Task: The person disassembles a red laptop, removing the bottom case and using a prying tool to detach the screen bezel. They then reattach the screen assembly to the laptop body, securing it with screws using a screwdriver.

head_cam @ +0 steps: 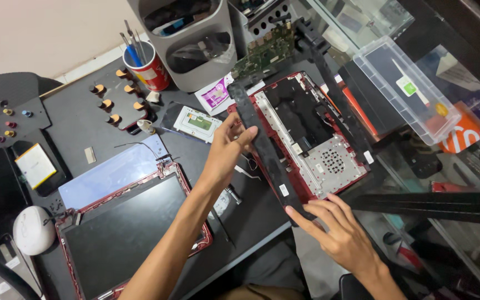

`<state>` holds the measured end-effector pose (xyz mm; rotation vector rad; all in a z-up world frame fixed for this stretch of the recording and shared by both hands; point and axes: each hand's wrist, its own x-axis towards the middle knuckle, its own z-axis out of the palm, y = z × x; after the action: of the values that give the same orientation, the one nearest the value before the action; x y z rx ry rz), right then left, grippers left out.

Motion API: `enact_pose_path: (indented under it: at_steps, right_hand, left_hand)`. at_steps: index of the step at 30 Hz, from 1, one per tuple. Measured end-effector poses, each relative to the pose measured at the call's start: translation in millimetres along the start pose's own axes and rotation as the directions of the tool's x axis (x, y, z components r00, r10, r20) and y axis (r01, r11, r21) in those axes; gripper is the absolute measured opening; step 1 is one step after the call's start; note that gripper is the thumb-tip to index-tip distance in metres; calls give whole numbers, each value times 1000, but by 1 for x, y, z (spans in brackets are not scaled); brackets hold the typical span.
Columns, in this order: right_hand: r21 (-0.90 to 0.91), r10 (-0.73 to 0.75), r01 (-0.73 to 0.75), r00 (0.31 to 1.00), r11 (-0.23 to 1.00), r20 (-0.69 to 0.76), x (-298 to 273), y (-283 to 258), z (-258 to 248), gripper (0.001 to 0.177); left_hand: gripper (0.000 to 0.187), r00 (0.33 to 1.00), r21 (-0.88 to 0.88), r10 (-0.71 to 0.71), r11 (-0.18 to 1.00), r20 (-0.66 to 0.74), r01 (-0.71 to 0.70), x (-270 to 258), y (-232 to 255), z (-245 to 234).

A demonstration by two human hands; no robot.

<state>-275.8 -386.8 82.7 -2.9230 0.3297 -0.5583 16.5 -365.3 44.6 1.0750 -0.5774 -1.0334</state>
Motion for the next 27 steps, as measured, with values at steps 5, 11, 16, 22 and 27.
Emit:
enact_pose_path:
  at_steps: [5,11,16,22,27]
  right_hand:
    - [20,53,-53,998,998,25,1,9,8,62]
    - [2,131,-132,984,991,118,-4,12,14,66]
    - [113,87,-89,996,990,22,0,-1,-1,50]
    - [-37,92,-110,942,993,-322,22,-20,-33,49]
    - [383,575,-455,760,804,-303,36,-25,-34,44]
  left_hand:
    - [24,1000,-23,0,1000,3,0,6,-14,-8]
    - [21,998,-6,-65,998,-16,65,14,-40,-9]
    - [20,998,125,31,992,45,-37,11,-19,-16]
    - [33,972,352,189,908,143,-228,10,24,-34]
    - [29,899,587,191,701,393,-406,6,45,-24]
